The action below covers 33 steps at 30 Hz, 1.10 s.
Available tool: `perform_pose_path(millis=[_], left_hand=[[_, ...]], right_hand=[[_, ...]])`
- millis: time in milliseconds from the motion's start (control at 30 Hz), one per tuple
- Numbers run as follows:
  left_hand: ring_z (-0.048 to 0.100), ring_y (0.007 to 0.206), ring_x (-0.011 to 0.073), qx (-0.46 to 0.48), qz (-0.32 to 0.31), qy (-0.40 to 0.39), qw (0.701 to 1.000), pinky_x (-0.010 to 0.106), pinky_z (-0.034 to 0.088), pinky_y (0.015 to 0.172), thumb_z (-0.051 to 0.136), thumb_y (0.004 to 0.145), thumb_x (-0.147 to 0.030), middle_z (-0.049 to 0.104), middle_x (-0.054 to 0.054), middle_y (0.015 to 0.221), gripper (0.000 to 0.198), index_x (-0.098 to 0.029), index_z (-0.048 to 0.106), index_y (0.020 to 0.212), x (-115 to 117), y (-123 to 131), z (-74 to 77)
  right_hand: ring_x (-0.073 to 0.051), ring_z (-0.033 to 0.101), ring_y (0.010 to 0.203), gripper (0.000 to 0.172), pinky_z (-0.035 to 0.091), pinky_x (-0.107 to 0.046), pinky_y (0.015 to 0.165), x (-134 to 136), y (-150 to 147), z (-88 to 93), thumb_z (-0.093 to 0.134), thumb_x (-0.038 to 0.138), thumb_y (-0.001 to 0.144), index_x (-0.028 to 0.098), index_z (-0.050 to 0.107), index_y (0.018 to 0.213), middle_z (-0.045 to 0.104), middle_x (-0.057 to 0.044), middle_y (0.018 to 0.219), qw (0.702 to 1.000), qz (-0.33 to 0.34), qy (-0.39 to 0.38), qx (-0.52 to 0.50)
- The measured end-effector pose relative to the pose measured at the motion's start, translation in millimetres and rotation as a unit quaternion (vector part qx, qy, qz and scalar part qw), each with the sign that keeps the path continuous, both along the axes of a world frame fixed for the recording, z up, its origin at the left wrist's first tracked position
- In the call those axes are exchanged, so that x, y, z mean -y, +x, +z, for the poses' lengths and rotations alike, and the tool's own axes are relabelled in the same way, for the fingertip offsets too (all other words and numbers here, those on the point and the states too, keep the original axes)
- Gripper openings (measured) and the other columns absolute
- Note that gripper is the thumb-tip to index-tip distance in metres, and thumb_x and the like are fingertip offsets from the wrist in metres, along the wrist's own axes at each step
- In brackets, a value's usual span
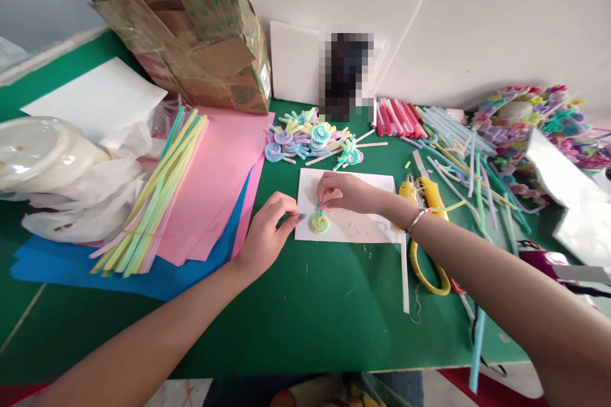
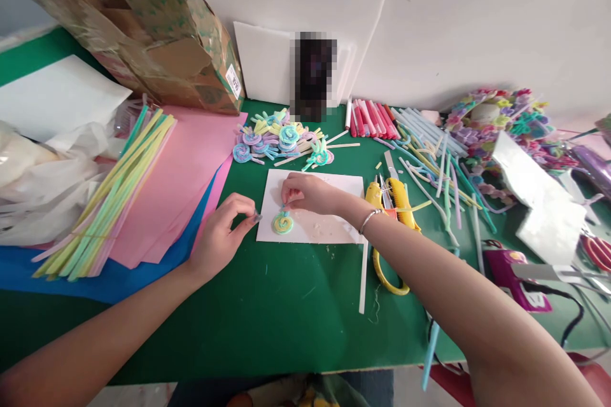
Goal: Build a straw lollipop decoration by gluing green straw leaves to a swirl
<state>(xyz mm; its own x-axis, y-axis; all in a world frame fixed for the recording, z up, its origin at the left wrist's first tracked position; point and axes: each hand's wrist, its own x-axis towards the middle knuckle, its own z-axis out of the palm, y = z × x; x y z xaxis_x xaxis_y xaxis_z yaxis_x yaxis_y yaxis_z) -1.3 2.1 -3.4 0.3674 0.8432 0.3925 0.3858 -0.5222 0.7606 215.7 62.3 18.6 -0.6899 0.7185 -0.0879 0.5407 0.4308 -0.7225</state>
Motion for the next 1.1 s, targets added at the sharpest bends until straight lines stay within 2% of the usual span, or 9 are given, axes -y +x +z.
perform_pose_path(millis=[267, 433, 767, 967, 1100], left_hand=[[0.054, 0.074, 0.0136, 0.005, -0.008, 0.013, 1.000, 0.025, 0.046, 0.064, 0.051, 0.090, -0.019, 0.054, 0.001, 0.080, 0.014, -0.022, 0.046, 0.077, 0.2, -0.4, 2.4], [0.054, 0.068, 0.0131, -0.001, 0.020, 0.025, 0.999, 0.025, 0.046, 0.060, 0.056, 0.089, -0.020, 0.054, 0.000, 0.072, 0.016, -0.021, 0.050, 0.074, -0.7, -0.7, 1.6], [0.064, 0.070, 0.0117, 0.049, 0.053, 0.011, 0.997, 0.023, 0.054, 0.066, 0.062, 0.085, -0.022, 0.068, -0.001, 0.079, 0.002, -0.022, 0.061, 0.085, 3.6, -1.4, 0.4], [0.069, 0.073, 0.0121, 0.062, 0.052, 0.019, 0.997, 0.023, 0.058, 0.070, 0.063, 0.086, -0.025, 0.074, 0.000, 0.085, 0.005, -0.022, 0.066, 0.089, 6.2, -1.8, -0.6], [0.070, 0.079, 0.0114, 0.047, 0.034, 0.052, 0.997, 0.021, 0.057, 0.074, 0.059, 0.088, -0.016, 0.074, 0.000, 0.089, 0.010, -0.021, 0.066, 0.093, 5.1, -1.3, 0.3]], right_hand=[[-0.013, 0.053, 0.074, 0.009, 0.043, -0.027, 0.066, -0.1, -0.1, 0.2, 0.067, 0.016, 0.077, 0.018, 0.058, 0.075, 0.054, -0.002, 0.082, 1.000, 0.000, -0.002, -0.003], [-0.013, 0.053, 0.074, 0.009, 0.043, -0.027, 0.067, 0.7, -0.1, 1.6, 0.067, 0.017, 0.078, 0.018, 0.058, 0.075, 0.055, -0.002, 0.083, 1.000, -0.001, 0.000, 0.000], [-0.013, 0.052, 0.073, 0.009, 0.042, -0.027, 0.067, 0.1, 0.4, 0.5, 0.066, 0.015, 0.078, 0.018, 0.058, 0.076, 0.055, -0.002, 0.082, 1.000, 0.001, -0.005, 0.003], [-0.013, 0.052, 0.073, 0.009, 0.042, -0.026, 0.067, 0.7, -0.5, 1.9, 0.066, 0.014, 0.077, 0.018, 0.058, 0.076, 0.055, -0.001, 0.082, 1.000, -0.010, -0.007, 0.009], [-0.013, 0.052, 0.073, 0.010, 0.042, -0.026, 0.067, 0.5, -1.0, 3.9, 0.067, 0.014, 0.075, 0.018, 0.058, 0.077, 0.056, -0.001, 0.081, 1.000, -0.014, -0.011, 0.007]])
